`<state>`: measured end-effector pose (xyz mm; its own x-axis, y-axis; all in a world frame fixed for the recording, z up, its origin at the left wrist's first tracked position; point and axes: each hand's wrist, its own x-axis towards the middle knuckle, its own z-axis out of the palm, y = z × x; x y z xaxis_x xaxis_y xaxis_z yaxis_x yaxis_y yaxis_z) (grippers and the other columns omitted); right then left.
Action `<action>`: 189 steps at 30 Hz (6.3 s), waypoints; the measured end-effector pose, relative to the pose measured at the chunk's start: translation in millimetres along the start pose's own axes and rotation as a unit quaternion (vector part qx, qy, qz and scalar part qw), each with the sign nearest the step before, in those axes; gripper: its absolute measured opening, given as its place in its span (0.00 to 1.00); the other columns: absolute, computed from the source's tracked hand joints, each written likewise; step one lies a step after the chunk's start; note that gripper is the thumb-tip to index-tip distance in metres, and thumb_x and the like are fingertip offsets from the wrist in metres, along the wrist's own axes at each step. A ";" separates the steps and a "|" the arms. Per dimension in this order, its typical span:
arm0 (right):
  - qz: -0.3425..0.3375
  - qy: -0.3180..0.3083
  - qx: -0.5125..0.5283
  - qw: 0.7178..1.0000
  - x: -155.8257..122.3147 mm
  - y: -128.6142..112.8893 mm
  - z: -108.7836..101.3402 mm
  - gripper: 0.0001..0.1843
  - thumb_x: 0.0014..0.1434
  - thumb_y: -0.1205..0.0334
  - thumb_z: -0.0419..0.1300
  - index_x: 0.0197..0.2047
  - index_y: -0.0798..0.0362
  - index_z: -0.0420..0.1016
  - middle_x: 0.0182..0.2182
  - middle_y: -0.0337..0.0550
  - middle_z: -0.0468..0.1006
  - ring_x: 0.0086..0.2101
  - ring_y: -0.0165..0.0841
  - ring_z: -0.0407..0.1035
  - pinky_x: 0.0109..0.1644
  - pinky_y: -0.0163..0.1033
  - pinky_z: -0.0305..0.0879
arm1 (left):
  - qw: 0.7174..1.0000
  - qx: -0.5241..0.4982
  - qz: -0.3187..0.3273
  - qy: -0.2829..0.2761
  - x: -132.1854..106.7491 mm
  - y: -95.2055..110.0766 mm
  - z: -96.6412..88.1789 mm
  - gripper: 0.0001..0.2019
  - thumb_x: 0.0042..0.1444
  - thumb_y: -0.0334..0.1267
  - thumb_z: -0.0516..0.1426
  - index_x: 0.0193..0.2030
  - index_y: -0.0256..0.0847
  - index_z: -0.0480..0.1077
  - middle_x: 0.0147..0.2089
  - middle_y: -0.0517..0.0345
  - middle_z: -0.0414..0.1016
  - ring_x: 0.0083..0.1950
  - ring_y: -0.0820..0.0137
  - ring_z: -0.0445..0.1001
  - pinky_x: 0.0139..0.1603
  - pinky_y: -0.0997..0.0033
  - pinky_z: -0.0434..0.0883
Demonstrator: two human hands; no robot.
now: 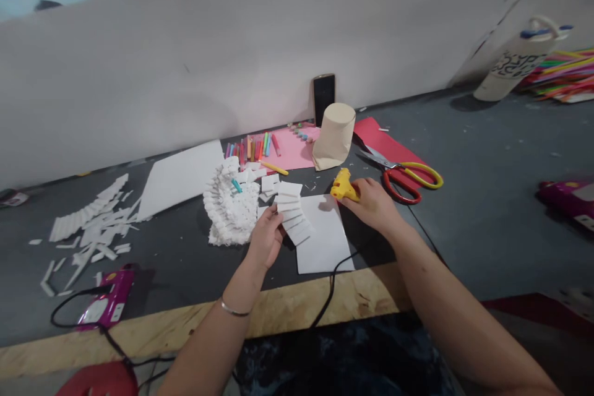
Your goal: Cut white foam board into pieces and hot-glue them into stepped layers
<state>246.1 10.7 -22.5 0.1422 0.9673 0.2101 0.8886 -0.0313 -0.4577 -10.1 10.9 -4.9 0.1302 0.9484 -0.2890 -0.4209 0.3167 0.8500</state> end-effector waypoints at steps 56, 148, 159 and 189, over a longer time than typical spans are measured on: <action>-0.064 -0.117 0.312 0.941 5.4 -75.6 -8.2 0.26 0.66 0.53 0.47 0.66 0.43 0.64 0.43 0.44 0.75 0.43 0.36 0.68 0.53 0.47 0.64 | 0.994 0.012 -0.049 -0.092 -8.0 6.7 3.5 0.21 0.47 0.41 0.68 0.47 0.37 0.72 0.46 0.46 0.81 0.48 0.57 0.79 0.53 0.58 0.71; 0.063 -0.004 0.536 0.842 2.9 -69.9 11.6 0.21 0.59 0.50 0.59 0.54 0.47 0.68 0.51 0.46 0.73 0.46 0.34 0.73 0.48 0.42 0.72 | 0.994 0.002 -0.082 -0.065 -12.3 3.0 10.1 0.20 0.46 0.38 0.67 0.46 0.36 0.72 0.43 0.47 0.81 0.45 0.56 0.79 0.50 0.56 0.73; -0.056 -0.332 0.311 0.889 -17.5 -86.6 -2.2 0.12 0.57 0.52 0.60 0.35 0.53 0.72 0.25 0.37 0.74 0.24 0.28 0.67 0.27 0.33 0.61 | 0.999 -0.027 -0.027 -0.038 -8.2 9.6 4.5 0.17 0.49 0.40 0.64 0.46 0.37 0.71 0.42 0.49 0.80 0.44 0.60 0.78 0.46 0.63 0.72; 0.106 -0.184 0.553 0.806 0.1 -73.1 -9.5 0.18 0.55 0.45 0.63 0.35 0.52 0.68 0.22 0.36 0.72 0.18 0.24 0.63 0.17 0.31 0.54 | 0.739 0.607 0.292 -0.026 13.1 30.0 -4.9 0.14 0.58 0.27 0.53 0.50 0.37 0.72 0.57 0.42 0.72 0.60 0.54 0.67 0.62 0.54 0.61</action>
<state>185.2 10.7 19.2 -0.0798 0.9854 -0.1505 -0.1000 -0.1581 -0.9823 -25.5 32.8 14.6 0.2923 0.9164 0.2734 0.6923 -0.4000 0.6006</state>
